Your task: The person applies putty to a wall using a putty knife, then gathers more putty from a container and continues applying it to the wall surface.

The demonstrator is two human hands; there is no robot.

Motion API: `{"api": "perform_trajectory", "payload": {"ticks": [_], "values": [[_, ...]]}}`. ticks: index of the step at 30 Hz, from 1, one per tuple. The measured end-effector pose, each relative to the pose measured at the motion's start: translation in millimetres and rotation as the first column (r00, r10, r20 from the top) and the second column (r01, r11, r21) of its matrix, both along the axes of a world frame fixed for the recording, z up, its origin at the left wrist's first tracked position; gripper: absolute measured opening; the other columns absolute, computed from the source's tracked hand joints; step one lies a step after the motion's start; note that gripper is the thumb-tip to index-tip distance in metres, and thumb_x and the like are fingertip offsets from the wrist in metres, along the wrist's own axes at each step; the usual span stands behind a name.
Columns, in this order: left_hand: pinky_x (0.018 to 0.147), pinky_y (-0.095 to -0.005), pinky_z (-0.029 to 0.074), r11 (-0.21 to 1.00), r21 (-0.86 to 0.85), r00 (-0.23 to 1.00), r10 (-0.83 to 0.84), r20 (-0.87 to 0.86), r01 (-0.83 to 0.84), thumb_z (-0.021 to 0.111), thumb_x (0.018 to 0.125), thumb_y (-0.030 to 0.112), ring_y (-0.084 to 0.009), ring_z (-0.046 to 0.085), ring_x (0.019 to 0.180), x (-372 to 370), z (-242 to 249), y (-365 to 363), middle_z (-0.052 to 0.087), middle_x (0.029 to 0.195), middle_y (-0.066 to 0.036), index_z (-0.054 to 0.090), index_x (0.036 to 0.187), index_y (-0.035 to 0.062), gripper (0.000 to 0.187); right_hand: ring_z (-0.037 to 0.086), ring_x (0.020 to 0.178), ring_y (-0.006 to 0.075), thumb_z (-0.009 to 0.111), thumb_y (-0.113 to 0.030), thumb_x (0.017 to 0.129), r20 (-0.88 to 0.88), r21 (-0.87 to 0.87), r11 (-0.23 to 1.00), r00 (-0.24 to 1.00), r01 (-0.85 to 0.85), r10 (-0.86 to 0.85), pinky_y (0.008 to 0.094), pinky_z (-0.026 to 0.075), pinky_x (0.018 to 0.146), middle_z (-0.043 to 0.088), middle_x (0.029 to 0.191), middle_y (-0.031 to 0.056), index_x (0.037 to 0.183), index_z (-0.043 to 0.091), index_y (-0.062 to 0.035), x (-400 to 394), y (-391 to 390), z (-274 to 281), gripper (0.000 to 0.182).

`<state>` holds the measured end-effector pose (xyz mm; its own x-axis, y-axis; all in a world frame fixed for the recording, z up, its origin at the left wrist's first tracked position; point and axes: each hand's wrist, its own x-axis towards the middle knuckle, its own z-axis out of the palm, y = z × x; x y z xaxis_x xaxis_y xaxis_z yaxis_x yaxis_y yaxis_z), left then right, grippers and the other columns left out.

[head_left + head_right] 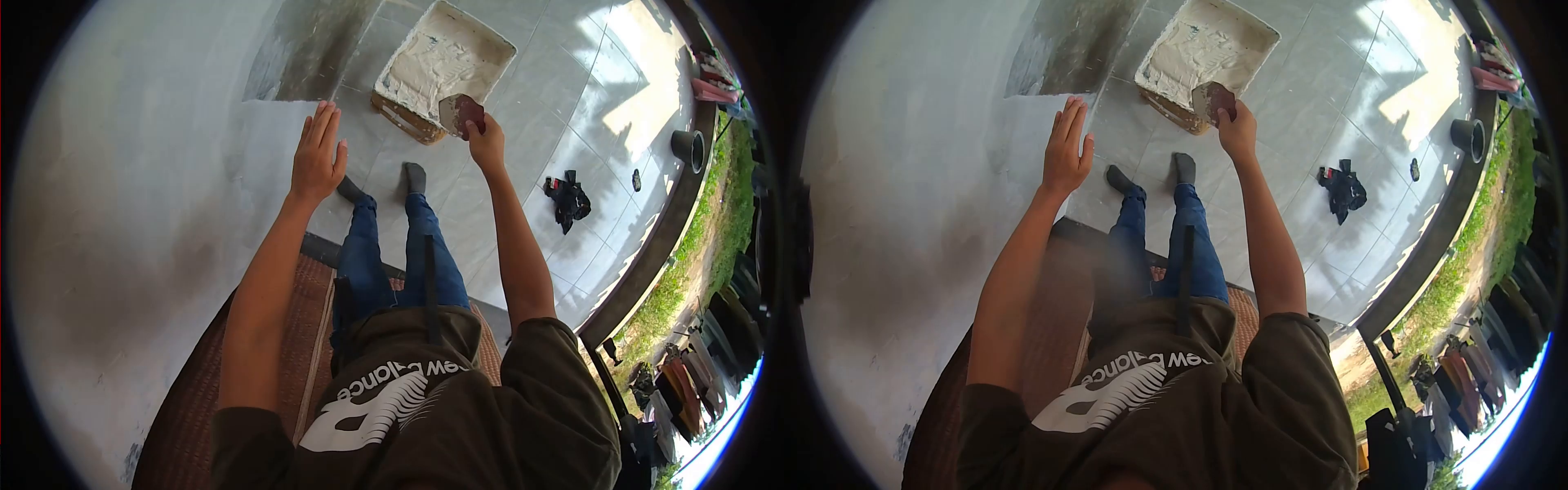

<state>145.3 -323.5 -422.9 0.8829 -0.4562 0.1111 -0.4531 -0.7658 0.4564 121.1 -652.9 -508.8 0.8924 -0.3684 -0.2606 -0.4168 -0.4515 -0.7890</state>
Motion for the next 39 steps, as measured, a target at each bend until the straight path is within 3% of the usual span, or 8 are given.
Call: {"api": "perform_trajectory", "payload": {"ticks": [3, 9, 12, 20, 28, 35, 38, 39], "values": [[0.119, -0.0484, 0.025, 1.000, -0.002, 0.998, -0.024, -0.063, 0.024, 0.050, 0.095, 0.015, -0.0325, 0.035, 0.145, -4, -30, 2, 0.043, 0.151, -0.019, 0.044, 0.143, -0.0043, 0.052, 0.066, 0.091, 0.0449, 0.064, -0.009, 0.086, 0.049, -0.058, 0.991, 0.991, -0.122, 0.125, 0.0485, 0.051, 0.079, 0.068, 0.095, 0.0273, 0.105, 0.063, 0.0034, 13, -8, -29, 0.023], [0.119, -0.0487, 0.026, 0.999, 0.005, 0.986, -0.041, -0.159, 0.042, 0.050, 0.095, 0.015, -0.0333, 0.035, 0.145, -18, -73, -3, 0.043, 0.150, -0.019, 0.046, 0.140, -0.0057, 0.050, 0.062, 0.095, 0.0481, 0.061, -0.006, 0.085, -0.148, -0.150, 0.900, 0.909, -0.410, 0.389, 0.0508, 0.049, 0.081, 0.066, 0.098, 0.0295, 0.105, 0.061, 0.0017, 60, -5, -74, 0.021], [0.119, -0.0490, 0.026, 0.999, -0.004, 0.981, -0.039, -0.192, 0.038, 0.050, 0.095, 0.015, -0.0340, 0.035, 0.144, -26, -88, -7, 0.044, 0.149, -0.020, 0.046, 0.140, -0.0060, 0.050, 0.062, 0.094, 0.0485, 0.059, -0.005, 0.085, -0.090, -0.136, 0.862, 0.873, -0.488, 0.480, 0.0520, 0.049, 0.081, 0.066, 0.096, 0.0301, 0.106, 0.060, 0.0014, 69, -1, -100, 0.022], [0.119, -0.0503, 0.026, 1.000, -0.004, 0.966, -0.010, -0.257, 0.010, 0.050, 0.095, 0.014, -0.0345, 0.035, 0.144, -41, -106, -15, 0.044, 0.149, -0.021, 0.046, 0.139, -0.0070, 0.049, 0.063, 0.095, 0.0471, 0.060, -0.010, 0.086, -0.171, -0.125, 0.821, 0.827, -0.557, 0.535, 0.0502, 0.050, 0.082, 0.067, 0.097, 0.0294, 0.110, 0.059, 0.0017, 91, -5, -126, 0.026], [0.119, -0.0505, 0.027, 1.000, -0.002, 0.968, 0.019, -0.249, -0.020, 0.050, 0.095, 0.014, -0.0343, 0.036, 0.144, -50, -113, -24, 0.045, 0.148, -0.021, 0.046, 0.140, -0.0062, 0.049, 0.066, 0.094, 0.0380, 0.062, -0.015, 0.086, -0.170, 0.014, 0.710, 0.698, -0.705, 0.696, 0.0446, 0.050, 0.085, 0.069, 0.102, 0.0240, 0.115, 0.061, 0.0020, 115, -13, -136, 0.033], [0.118, -0.0507, 0.027, 0.999, 0.007, 0.970, 0.041, -0.241, -0.040, 0.050, 0.095, 0.014, -0.0351, 0.036, 0.144, -52, -109, -23, 0.044, 0.148, -0.021, 0.046, 0.140, -0.0060, 0.049, 0.068, 0.092, 0.0346, 0.063, -0.017, 0.079, -0.199, 0.102, 0.706, 0.681, -0.700, 0.704, 0.0425, 0.052, 0.084, 0.070, 0.098, 0.0223, 0.113, 0.063, 0.0032, 124, -21, -149, 0.039], [0.118, -0.0505, 0.027, 0.999, 0.012, 0.972, 0.041, -0.232, -0.039, 0.049, 0.096, 0.012, -0.0354, 0.036, 0.144, -56, -107, -19, 0.043, 0.149, -0.021, 0.044, 0.142, -0.0056, 0.049, 0.068, 0.086, 0.0266, 0.063, -0.017, 0.079, -0.221, 0.249, 0.708, 0.673, -0.661, 0.706, 0.0386, 0.053, 0.080, 0.071, 0.094, 0.0187, 0.109, 0.064, 0.0047, 131, -24, -137, 0.037], [0.118, -0.0502, 0.028, 0.999, 0.014, 0.974, 0.039, -0.225, -0.037, 0.048, 0.097, 0.011, -0.0355, 0.036, 0.144, -57, -106, -18, 0.043, 0.150, -0.020, 0.043, 0.143, -0.0051, 0.049, 0.065, 0.083, 0.0201, 0.063, -0.016, 0.084, -0.222, 0.363, 0.672, 0.640, -0.646, 0.735, 0.0349, 0.051, 0.077, 0.068, 0.091, 0.0133, 0.109, 0.064, 0.0041, 134, -26, -133, 0.032]]}}
